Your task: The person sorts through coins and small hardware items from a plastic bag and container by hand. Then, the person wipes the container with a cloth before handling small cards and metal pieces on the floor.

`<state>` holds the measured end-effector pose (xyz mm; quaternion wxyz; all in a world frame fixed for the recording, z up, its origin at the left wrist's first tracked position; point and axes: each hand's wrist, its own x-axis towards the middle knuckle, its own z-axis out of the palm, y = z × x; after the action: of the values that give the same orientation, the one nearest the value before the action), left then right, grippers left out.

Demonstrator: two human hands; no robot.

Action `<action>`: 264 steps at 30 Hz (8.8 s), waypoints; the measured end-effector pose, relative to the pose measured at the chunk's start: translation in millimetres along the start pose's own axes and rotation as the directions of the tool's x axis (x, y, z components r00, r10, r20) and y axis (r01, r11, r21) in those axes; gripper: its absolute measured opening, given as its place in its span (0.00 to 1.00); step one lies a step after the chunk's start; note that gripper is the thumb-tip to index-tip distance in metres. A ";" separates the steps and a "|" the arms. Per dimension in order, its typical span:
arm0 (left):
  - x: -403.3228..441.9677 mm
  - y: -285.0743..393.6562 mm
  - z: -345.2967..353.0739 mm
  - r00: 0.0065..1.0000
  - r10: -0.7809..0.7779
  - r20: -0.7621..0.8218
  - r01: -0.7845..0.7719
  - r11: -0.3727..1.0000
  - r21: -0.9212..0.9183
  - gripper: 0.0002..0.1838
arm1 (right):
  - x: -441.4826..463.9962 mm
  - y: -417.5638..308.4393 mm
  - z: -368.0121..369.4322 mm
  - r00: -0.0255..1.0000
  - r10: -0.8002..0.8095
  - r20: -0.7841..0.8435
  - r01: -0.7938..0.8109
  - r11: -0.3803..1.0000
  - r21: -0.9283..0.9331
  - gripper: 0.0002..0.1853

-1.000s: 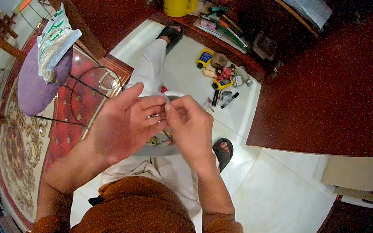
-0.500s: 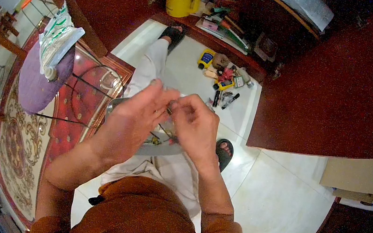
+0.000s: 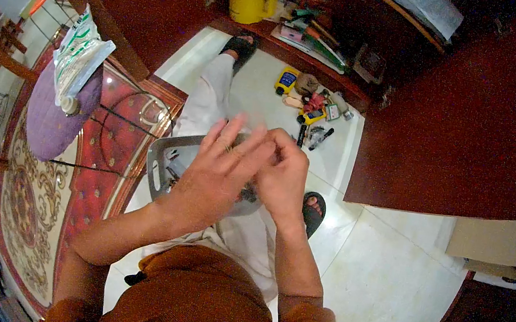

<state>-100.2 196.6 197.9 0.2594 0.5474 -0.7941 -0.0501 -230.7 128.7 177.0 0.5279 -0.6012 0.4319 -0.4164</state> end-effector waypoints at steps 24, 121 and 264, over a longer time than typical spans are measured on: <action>-139.0 -25.8 41.9 0.502 -0.865 0.026 0.414 0.214 -0.885 0.31 | -31.1 68.4 5.4 0.999 0.031 0.021 -0.035 0.971 0.235 0.05; -60.3 -24.8 -33.3 0.637 -0.762 0.121 0.348 0.143 -0.927 0.07 | 33.6 -19.1 21.6 0.687 0.218 0.694 -0.381 0.921 0.087 0.15; -93.0 -59.6 -8.7 0.938 -0.220 -0.268 0.120 0.931 -0.346 0.12 | 25.5 28.1 52.1 0.808 0.028 0.588 0.473 0.565 -0.676 0.09</action>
<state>-21.1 258.1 150.5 0.4585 0.5660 -0.6748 -0.1181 -176.0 116.7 145.2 0.2400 -0.9143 0.3211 -0.0579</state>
